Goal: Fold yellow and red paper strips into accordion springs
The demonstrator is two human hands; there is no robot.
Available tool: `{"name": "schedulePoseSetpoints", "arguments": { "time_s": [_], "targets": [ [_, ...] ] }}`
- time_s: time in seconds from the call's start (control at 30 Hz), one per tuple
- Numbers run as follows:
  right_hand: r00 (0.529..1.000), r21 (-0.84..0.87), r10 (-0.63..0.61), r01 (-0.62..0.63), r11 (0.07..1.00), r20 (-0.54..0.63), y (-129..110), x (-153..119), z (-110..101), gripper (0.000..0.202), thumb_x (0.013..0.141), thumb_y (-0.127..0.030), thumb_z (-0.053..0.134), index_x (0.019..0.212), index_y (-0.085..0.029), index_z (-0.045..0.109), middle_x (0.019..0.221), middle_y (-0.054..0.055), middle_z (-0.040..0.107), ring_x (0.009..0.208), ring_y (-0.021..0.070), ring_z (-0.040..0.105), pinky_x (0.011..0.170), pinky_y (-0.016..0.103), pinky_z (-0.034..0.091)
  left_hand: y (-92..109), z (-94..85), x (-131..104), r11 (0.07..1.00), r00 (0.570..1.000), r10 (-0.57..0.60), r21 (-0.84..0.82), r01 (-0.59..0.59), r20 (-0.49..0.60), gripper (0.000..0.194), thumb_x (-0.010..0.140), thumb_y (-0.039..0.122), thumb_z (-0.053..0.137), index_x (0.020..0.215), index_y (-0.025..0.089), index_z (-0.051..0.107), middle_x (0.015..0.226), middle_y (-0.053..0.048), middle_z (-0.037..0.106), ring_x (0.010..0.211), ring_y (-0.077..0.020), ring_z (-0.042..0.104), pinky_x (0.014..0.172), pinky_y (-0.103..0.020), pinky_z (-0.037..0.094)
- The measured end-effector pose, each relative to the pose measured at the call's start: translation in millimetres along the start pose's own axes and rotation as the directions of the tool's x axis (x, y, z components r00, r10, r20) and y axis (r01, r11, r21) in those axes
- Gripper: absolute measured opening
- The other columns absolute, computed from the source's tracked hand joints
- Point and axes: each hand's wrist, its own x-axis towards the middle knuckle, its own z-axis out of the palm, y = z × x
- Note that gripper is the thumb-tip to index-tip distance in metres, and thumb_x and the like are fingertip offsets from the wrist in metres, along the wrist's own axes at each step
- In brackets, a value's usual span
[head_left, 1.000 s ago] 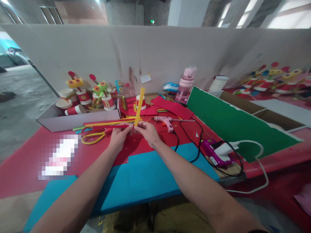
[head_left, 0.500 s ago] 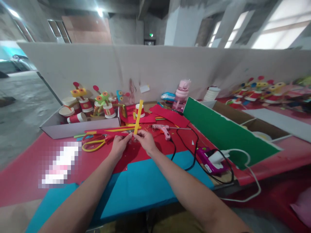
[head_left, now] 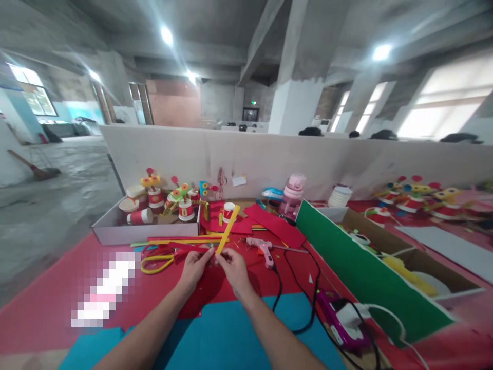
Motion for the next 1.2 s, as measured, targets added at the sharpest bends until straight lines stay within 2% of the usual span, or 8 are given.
{"name": "schedulePoseSetpoints", "arguments": {
  "time_s": [0.13, 0.17, 0.27, 0.33, 0.5, 0.67, 0.9, 1.2],
  "targets": [
    [0.995, 0.110, 0.062, -0.054, 0.992, -0.072, 4, 3, 9, 0.019, 0.068, -0.037, 0.069, 0.066, -0.020, 0.061, 0.057, -0.001, 0.060, 0.057, 0.0159, 0.056, 0.060, 0.028, 0.046, 4, 2.1, 12, 0.998, 0.996, -0.060, 0.015, 0.059, 0.064, 0.045, 0.071, 0.054, 0.066, 0.049, 0.015, 0.061, 0.044, -0.003, 0.055, 0.042, -0.0119, 0.046, 0.046, -0.025, 0.031],
    [0.992, 0.141, 0.079, -0.064, 0.988, -0.101, 7, 4, 11, 0.020, 0.068, -0.037, 0.069, 0.066, -0.020, 0.060, 0.057, -0.002, 0.059, 0.056, 0.0156, 0.056, 0.060, 0.028, 0.046, 3, 4.1, 14, 0.999, 0.998, -0.046, -0.009, 0.046, 0.039, 0.044, 0.071, 0.053, 0.067, 0.050, 0.015, 0.061, 0.044, -0.002, 0.054, 0.043, -0.0116, 0.046, 0.047, -0.024, 0.032],
    [0.983, 0.131, 0.072, -0.050, 0.990, -0.168, 16, 3, 14, 0.021, 0.069, -0.038, 0.068, 0.068, -0.020, 0.059, 0.059, -0.001, 0.060, 0.059, 0.0158, 0.057, 0.060, 0.028, 0.047, -5, 12.0, 14, 0.993, 0.985, -0.034, -0.117, 0.014, -0.171, 0.043, 0.068, 0.054, 0.069, 0.052, 0.016, 0.055, 0.045, 0.003, 0.050, 0.043, -0.0097, 0.043, 0.047, -0.023, 0.032],
    [0.987, 0.093, 0.052, -0.038, 0.995, -0.154, 18, 3, 13, 0.021, 0.070, -0.039, 0.067, 0.069, -0.019, 0.060, 0.060, -0.001, 0.061, 0.061, 0.0169, 0.059, 0.061, 0.028, 0.048, -11, 16.1, 12, 0.983, 0.974, -0.068, -0.181, 0.028, -0.217, 0.044, 0.068, 0.055, 0.069, 0.055, 0.016, 0.053, 0.045, 0.004, 0.048, 0.043, -0.0095, 0.043, 0.046, -0.022, 0.032],
    [0.997, 0.041, -0.023, 0.027, 0.999, -0.079, 13, 5, 4, 0.019, 0.074, -0.038, 0.065, 0.075, -0.020, 0.061, 0.068, 0.002, 0.066, 0.064, 0.0187, 0.063, 0.067, 0.031, 0.051, -12, 18.1, 8, 0.980, 0.995, -0.013, -0.197, -0.007, -0.101, 0.040, 0.073, 0.053, 0.066, 0.061, 0.015, 0.059, 0.055, 0.000, 0.057, 0.054, -0.0121, 0.052, 0.056, -0.024, 0.041],
    [0.999, 0.033, -0.032, 0.033, 0.999, -0.032, 15, 8, 1, 0.016, 0.076, -0.036, 0.062, 0.082, -0.020, 0.061, 0.074, 0.002, 0.068, 0.067, 0.0186, 0.065, 0.069, 0.032, 0.052, -10, 18.9, 8, 0.976, 0.999, 0.007, -0.218, -0.014, -0.032, 0.031, 0.071, 0.045, 0.070, 0.068, 0.015, 0.064, 0.060, 0.000, 0.059, 0.057, -0.0117, 0.052, 0.058, -0.023, 0.041],
    [0.999, 0.030, -0.014, 0.016, 0.999, -0.035, 19, 9, 0, 0.015, 0.075, -0.033, 0.063, 0.082, -0.020, 0.062, 0.076, 0.002, 0.068, 0.069, 0.0178, 0.065, 0.069, 0.031, 0.052, -10, 17.8, 6, 0.981, 0.997, -0.033, -0.195, 0.018, -0.073, 0.028, 0.066, 0.039, 0.075, 0.073, 0.015, 0.065, 0.063, -0.001, 0.064, 0.059, -0.0133, 0.056, 0.060, -0.025, 0.044],
    [0.998, 0.137, 0.056, -0.052, 0.989, -0.026, 4, 6, -1, 0.015, 0.068, -0.031, 0.067, 0.078, -0.019, 0.064, 0.072, 0.001, 0.068, 0.066, 0.0167, 0.064, 0.073, 0.033, 0.053, -6, 19.7, 3, 0.979, 0.997, -0.043, -0.201, 0.030, -0.060, 0.029, 0.067, 0.040, 0.074, 0.067, 0.016, 0.059, 0.060, 0.001, 0.060, 0.057, -0.0118, 0.054, 0.058, -0.023, 0.042]
  ]
}}
